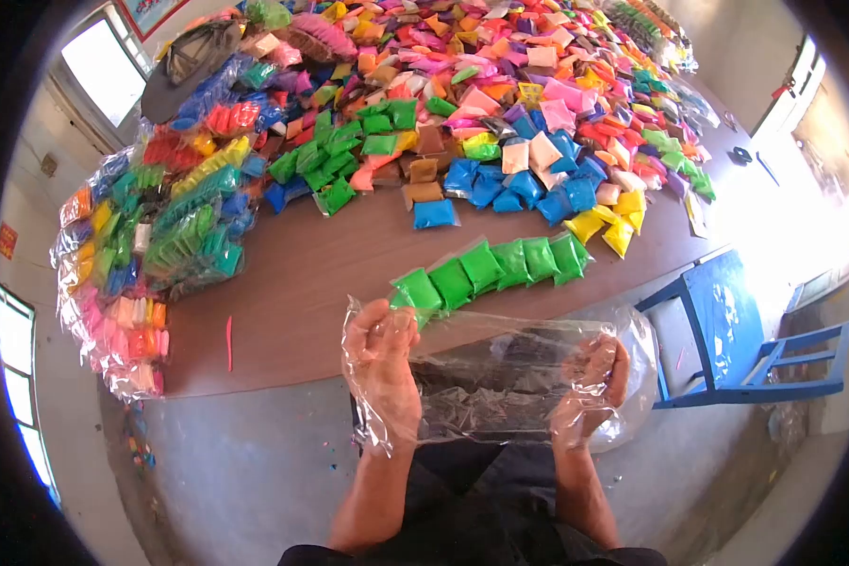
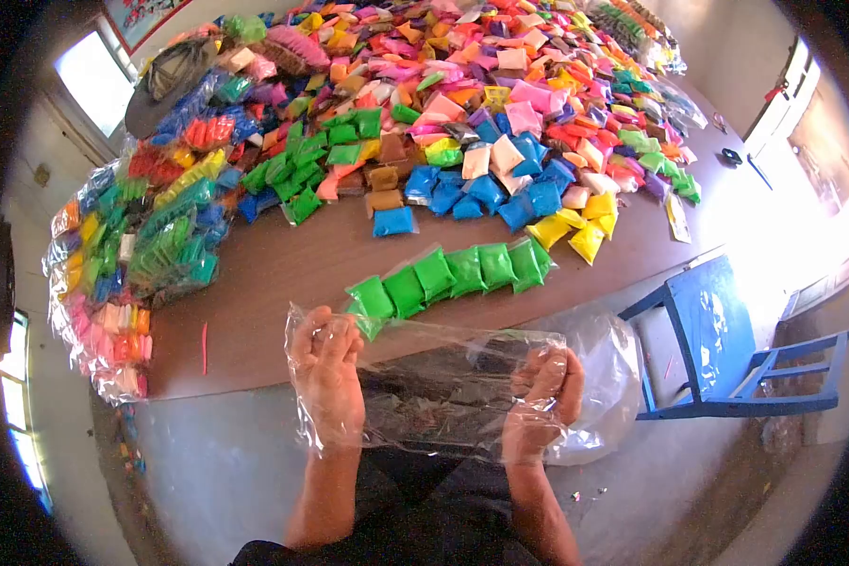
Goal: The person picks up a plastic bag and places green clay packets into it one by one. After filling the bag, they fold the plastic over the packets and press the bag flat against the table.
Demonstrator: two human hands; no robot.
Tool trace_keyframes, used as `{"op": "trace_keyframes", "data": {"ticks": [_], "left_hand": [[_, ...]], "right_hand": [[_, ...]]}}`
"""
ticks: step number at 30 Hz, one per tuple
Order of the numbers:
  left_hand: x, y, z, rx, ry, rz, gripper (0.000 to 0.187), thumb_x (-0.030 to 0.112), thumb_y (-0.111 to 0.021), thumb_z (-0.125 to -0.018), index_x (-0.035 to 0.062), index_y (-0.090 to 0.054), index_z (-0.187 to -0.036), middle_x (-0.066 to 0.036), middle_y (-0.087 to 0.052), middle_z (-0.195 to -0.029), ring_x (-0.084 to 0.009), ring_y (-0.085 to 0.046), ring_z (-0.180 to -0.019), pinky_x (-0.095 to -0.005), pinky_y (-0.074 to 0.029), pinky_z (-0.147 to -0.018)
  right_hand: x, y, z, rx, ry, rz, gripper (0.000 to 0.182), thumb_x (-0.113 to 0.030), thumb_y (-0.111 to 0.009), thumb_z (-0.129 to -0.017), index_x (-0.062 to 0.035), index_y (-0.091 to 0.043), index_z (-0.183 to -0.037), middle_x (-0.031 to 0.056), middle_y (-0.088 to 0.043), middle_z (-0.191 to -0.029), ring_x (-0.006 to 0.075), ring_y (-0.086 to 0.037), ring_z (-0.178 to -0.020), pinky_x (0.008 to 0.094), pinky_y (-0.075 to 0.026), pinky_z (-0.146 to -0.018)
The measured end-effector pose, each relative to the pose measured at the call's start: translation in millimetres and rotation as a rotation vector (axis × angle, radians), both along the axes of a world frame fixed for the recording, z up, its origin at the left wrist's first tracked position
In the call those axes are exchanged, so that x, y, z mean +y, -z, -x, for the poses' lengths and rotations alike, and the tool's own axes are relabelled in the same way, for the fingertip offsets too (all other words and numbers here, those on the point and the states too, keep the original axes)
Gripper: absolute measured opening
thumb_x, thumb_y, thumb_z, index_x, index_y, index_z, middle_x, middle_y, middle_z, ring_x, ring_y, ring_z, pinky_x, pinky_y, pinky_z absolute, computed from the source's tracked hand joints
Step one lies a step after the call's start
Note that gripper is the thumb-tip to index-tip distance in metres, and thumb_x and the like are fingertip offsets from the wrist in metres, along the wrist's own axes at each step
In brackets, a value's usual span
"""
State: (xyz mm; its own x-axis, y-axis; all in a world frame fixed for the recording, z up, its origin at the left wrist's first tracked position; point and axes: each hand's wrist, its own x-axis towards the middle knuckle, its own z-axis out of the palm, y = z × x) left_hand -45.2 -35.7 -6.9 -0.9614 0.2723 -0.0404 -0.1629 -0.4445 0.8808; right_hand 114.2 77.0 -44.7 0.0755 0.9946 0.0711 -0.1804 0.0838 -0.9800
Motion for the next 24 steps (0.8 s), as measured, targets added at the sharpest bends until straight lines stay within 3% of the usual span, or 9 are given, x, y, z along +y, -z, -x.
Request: {"op": "trace_keyframes", "data": {"ticks": [8,14,20,24], "left_hand": [[-8,7,6,0.042,-0.067,-0.075,0.041,0.005,-0.077,-0.095,0.0077,-0.059,-0.132,-0.006,-0.067,-0.119,-0.0167,-0.065,-0.107,-0.0325,-0.052,-0.091],[2,-3,9,-0.006,-0.120,0.029,0.038,0.017,-0.070,-0.103,0.0066,-0.059,-0.138,-0.010,-0.065,-0.132,-0.0175,-0.062,-0.113,-0.0339,-0.053,-0.092],[-13,18,14,-0.009,0.296,-0.067,0.031,0.022,-0.067,-0.104,0.0018,-0.065,-0.127,-0.012,-0.071,-0.117,-0.0185,-0.066,-0.096,-0.0350,-0.054,-0.082],[-11,15,8,-0.040,0.267,0.026,0.020,0.017,-0.068,-0.102,0.0009,-0.066,-0.114,-0.011,-0.071,-0.104,-0.0172,-0.064,-0.086,-0.0337,-0.052,-0.075]], "right_hand": [[2,11,0,0.047,0.012,-0.033,0.024,-0.024,-0.059,-0.111,-0.0040,-0.063,-0.123,0.0017,-0.066,-0.097,0.0084,-0.060,-0.073,0.0240,-0.049,-0.060],[4,9,-4,0.050,0.015,0.015,0.025,-0.025,-0.059,-0.111,-0.0049,-0.064,-0.125,0.0025,-0.068,-0.098,0.0086,-0.061,-0.071,0.0237,-0.049,-0.059],[7,4,-3,-0.004,0.017,0.017,0.027,-0.029,-0.057,-0.112,-0.0056,-0.063,-0.123,0.0030,-0.069,-0.095,0.0091,-0.062,-0.071,0.0234,-0.048,-0.058],[5,3,-2,0.028,0.014,0.040,0.028,-0.031,-0.057,-0.112,-0.0056,-0.063,-0.121,0.0029,-0.068,-0.095,0.0090,-0.061,-0.070,0.0230,-0.048,-0.059]]}}
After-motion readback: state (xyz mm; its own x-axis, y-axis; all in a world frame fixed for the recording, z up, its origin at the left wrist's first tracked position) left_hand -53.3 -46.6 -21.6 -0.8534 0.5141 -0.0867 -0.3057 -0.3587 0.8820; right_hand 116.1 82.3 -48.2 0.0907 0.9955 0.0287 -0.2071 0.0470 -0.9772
